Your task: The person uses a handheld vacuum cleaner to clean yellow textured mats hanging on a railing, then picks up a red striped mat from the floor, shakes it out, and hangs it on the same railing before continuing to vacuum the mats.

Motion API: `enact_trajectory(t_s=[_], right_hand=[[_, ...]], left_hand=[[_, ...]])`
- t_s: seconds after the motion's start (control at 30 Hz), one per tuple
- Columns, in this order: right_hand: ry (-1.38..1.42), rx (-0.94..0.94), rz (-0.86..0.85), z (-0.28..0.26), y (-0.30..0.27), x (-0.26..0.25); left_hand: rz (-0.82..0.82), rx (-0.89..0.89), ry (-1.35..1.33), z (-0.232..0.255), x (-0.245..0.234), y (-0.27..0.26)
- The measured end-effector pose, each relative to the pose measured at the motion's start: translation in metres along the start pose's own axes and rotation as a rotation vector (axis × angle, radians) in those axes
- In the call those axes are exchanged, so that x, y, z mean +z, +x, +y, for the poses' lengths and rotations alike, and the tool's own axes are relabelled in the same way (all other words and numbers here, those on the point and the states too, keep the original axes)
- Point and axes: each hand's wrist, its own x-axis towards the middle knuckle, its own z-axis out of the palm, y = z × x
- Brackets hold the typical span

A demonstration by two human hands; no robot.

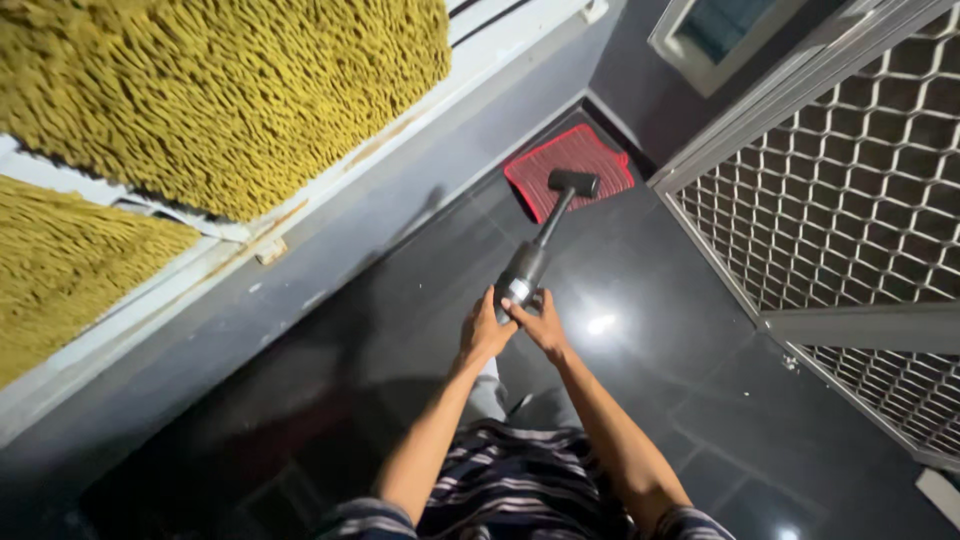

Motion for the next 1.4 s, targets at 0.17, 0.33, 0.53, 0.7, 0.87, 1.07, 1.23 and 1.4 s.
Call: enact_trajectory(t_s=[0.17,0.33,0.53,0.7,0.87,1.07,1.23,1.4], right_hand=[[0.004,0.013,-0.098,0.008,0.033,-0.010],[-0.032,-0.003,-0.244,0.038,0.089,-0.015],[-0.283,-0.059,-0.453,0.098,0.162,-0.021],[-0.331,0.048,-0.551,0.165,0.228,-0.027],[-0.385,0.084,-0.480,0.244,0.303,-0.036],[-0.700,-0.118,-0.447,0.357,0.431,-0.040],[-1.086,-0.346,-0.194,0.396,0.542,-0.049],[-1.051,-0.211,0.248,0.387,0.608,-0.039]], left_hand=[[-0.088,-0.106,0.029,-0.006,0.007,0.026],[0.033,-0.052,-0.088,-0.057,0.057,0.059],[0.083,-0.105,-0.093,-0.133,0.112,0.094],[0.105,-0.095,-0.180,-0.221,0.162,0.135],[0.041,-0.137,0.112,-0.305,0.181,0.183],[-0.031,0.018,0.215,-0.396,0.198,0.249],[-0.187,-0.005,0.267,-0.434,0.206,0.298],[-0.215,0.115,0.221,-0.471,0.213,0.323]])
